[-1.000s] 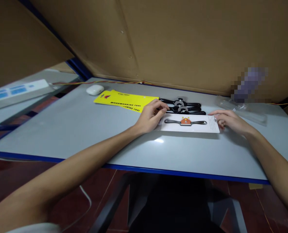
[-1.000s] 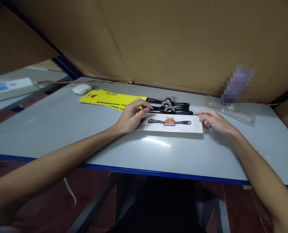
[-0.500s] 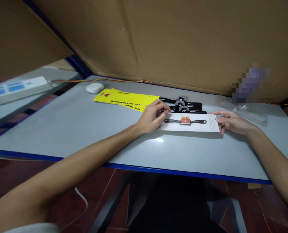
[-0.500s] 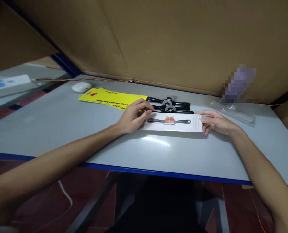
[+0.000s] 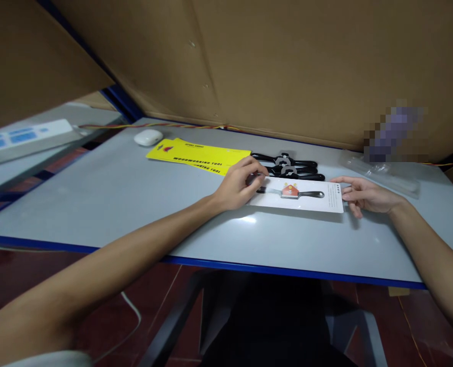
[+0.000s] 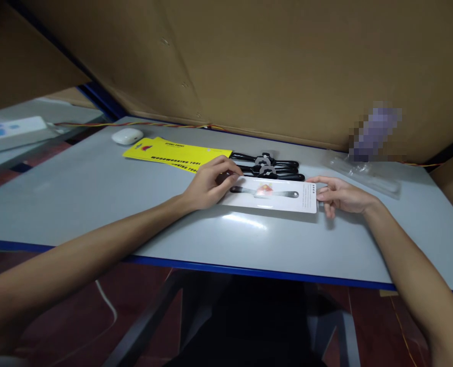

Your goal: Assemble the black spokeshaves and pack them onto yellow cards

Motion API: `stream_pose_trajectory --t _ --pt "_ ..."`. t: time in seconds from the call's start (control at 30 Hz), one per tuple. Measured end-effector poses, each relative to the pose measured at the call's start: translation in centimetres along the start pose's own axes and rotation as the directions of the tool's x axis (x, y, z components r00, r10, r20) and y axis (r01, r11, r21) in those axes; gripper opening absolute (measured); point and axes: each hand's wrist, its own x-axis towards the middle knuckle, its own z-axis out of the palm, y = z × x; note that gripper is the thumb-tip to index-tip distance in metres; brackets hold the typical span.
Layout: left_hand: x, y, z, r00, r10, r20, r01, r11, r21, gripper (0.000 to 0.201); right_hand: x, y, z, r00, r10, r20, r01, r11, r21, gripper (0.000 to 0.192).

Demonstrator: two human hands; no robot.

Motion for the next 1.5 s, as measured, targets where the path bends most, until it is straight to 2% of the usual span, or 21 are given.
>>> stream_pose_trajectory --t 0.27,0.53,0.7,0.83,1.03,1.23,1.37,1.5 --pt "0.0 0.1 -0.1 1.0 -0.001 -0.01 0.001 1.0 -0.02 0.019 0.4 -0.2 0.7 0.998 0.009 -0.064 -0.008 1.0 0.026 0.08" --pt "-0.3 1.2 -0.2 0.995 0.038 -0.096 -0.041 0.999 -0.028 0.015 0.5 0.0 1.2 0.992 -0.017 -0.124 0.018 1.0 0.003 0.062" --pt "-0.4 0.8 -0.3 0.991 0.032 -0.128 -0.036 0.999 -0.032 0.014 0.2 -0.4 1.5 0.995 -0.024 -0.093 0.016 0.997 -0.081 0.066" --pt "-0.4 0.2 -0.3 0.991 0.069 -0.118 -0.069 0.998 0.002 0.015 0.1 -0.7 2.1 0.99 -0.067 -0.128 0.05 0.99 -0.129 0.068" --pt "-0.7 0.3 -0.3 0.987 0.104 -0.123 -0.105 0.994 -0.003 0.014 0.7 -0.4 2.4 0.978 -0.08 -0.191 0.06 0.993 -0.106 0.073" --pt "-0.5 0.4 -0.2 0.984 0.147 -0.104 -0.144 0.989 0.03 0.014 1.0 -0.3 2.6 0.944 -0.09 -0.318 0.059 0.993 -0.106 0.067" --pt "-0.2 0.1 -0.1 0.987 0.141 -0.078 -0.13 0.982 0.138 0.02 1.3 -0.3 2.6 0.894 -0.137 -0.427 0.1 0.989 -0.109 0.055" --pt "0.1 0.1 0.0 0.992 0.124 0.007 -0.121 0.952 0.282 0.034 1.7 -0.1 2.5 0.862 -0.164 -0.479 0.116 0.985 -0.129 0.044"
